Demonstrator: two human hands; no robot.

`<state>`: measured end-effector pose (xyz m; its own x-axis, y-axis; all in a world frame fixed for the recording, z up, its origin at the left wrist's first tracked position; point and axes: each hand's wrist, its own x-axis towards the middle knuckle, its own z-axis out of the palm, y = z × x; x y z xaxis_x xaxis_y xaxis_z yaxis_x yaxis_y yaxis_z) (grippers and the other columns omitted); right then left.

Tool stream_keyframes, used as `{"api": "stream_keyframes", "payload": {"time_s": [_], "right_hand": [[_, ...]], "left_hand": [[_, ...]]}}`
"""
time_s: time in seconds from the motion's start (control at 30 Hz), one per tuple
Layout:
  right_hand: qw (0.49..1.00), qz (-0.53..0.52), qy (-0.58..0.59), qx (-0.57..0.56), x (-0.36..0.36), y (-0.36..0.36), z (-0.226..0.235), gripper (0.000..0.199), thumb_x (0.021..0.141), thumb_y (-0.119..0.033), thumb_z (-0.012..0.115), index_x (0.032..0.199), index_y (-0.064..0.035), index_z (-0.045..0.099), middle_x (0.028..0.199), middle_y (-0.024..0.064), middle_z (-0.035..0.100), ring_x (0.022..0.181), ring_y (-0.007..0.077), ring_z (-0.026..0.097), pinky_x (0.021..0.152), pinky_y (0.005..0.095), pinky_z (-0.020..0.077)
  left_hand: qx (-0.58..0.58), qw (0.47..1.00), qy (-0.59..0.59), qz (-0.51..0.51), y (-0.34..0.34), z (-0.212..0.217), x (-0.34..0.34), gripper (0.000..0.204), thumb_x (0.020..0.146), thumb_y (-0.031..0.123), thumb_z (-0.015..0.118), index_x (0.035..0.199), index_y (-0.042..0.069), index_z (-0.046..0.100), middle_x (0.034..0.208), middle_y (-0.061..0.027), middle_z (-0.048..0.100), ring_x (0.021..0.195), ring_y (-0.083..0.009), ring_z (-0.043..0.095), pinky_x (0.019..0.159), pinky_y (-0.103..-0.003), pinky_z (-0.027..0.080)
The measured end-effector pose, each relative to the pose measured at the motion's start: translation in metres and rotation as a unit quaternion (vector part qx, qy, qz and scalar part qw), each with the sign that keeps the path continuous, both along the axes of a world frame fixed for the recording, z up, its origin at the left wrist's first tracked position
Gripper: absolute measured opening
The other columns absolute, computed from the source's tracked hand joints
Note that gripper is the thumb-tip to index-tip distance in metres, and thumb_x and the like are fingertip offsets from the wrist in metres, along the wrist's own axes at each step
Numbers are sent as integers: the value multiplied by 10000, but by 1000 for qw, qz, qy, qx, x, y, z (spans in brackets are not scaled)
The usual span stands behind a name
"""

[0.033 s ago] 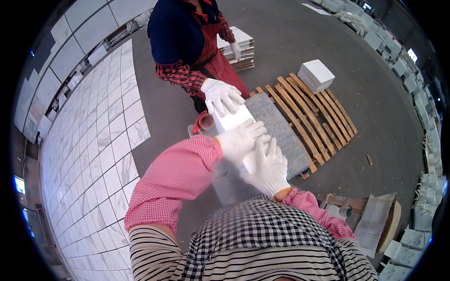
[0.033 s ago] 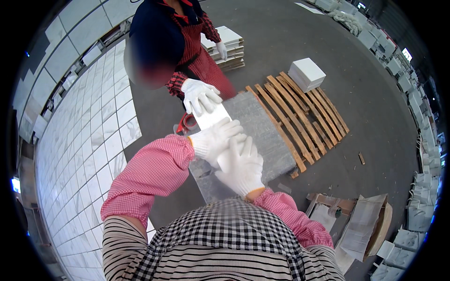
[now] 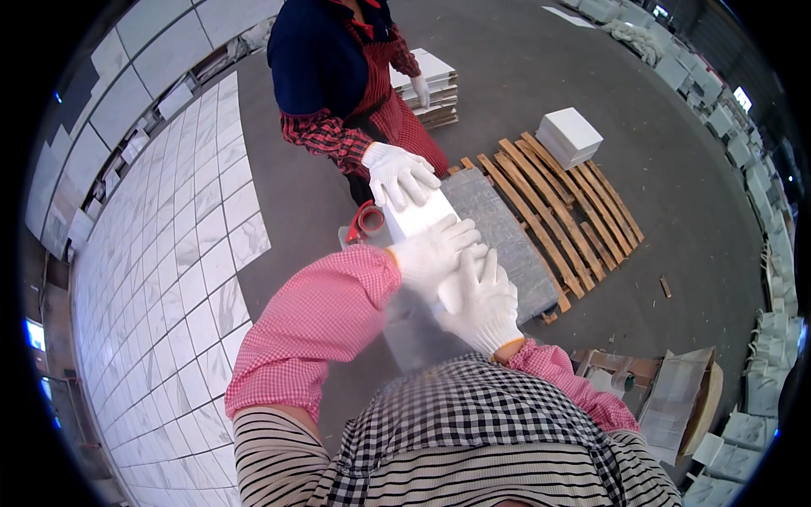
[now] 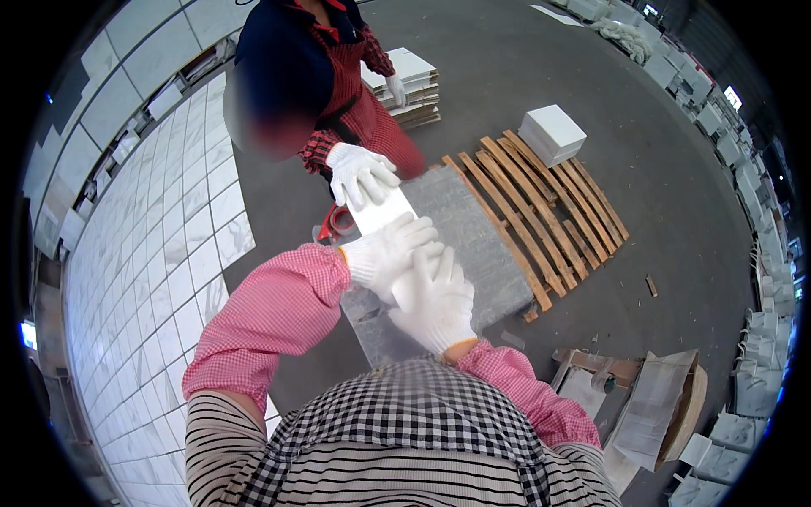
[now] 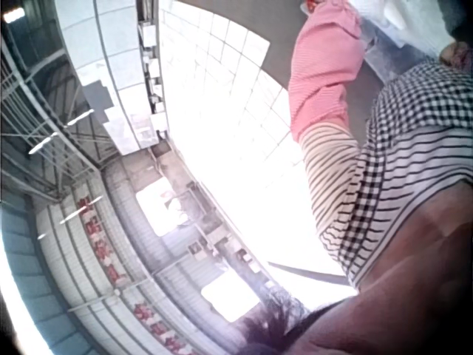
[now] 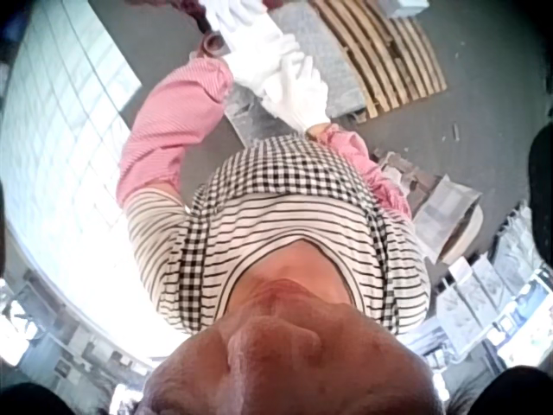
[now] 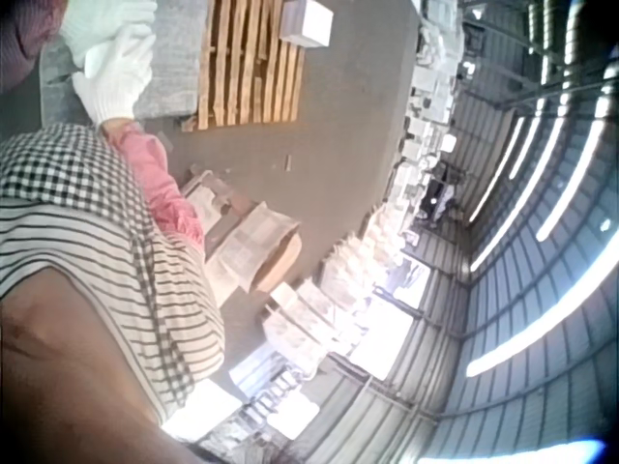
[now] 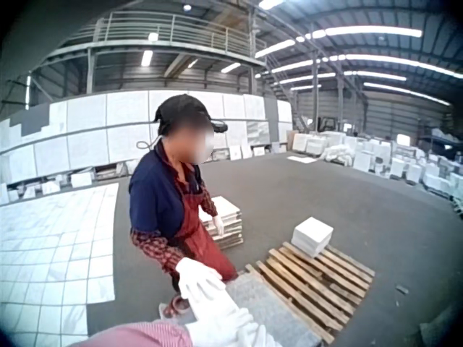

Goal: The person picks up white rectangular boxes and wraps them in clear plastic film. They smooth the film over the boxes and place the wrapped items on a wooden pallet. Another person is visible nearby handling similar boxes.

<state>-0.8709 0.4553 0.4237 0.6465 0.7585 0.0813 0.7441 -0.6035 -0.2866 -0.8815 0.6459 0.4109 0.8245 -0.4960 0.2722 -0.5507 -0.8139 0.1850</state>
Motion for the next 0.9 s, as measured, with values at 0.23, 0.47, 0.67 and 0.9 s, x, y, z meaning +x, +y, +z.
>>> {"api": "stream_keyframes", "payload": {"time_s": [0.23,0.47,0.67,0.9], "right_hand": [[1000,1,-7,20,4,-6,-7,865,722,-440,777,1404,-59,404,1270,235,484,1087,406,575,853,517,503],[999,-11,-7,39,10,-11,-10,765,658,-349,810,1309,-104,494,1193,183,497,1107,380,548,873,495,487],[999,5,15,48,11,-13,-7,772,657,-385,805,1325,-108,535,1218,194,502,1105,374,544,873,489,489],[997,-7,73,21,17,-19,-1,867,646,-351,778,1423,-105,482,1287,222,480,1168,389,519,950,488,454]], "left_hand": [[36,999,9,36,-9,7,-5,940,443,354,857,1285,73,548,1238,-120,528,1204,-316,481,995,-433,397],[6,991,75,107,0,11,-13,955,515,359,869,1352,35,541,1375,-199,501,1307,-400,446,1107,-497,354],[-142,967,54,205,16,-3,1,644,788,264,715,1357,2,569,1435,-231,508,1353,-437,416,1113,-535,325],[69,977,-82,186,4,-22,19,563,878,383,663,1332,55,604,1338,-195,566,1280,-424,455,1067,-584,329]]}}
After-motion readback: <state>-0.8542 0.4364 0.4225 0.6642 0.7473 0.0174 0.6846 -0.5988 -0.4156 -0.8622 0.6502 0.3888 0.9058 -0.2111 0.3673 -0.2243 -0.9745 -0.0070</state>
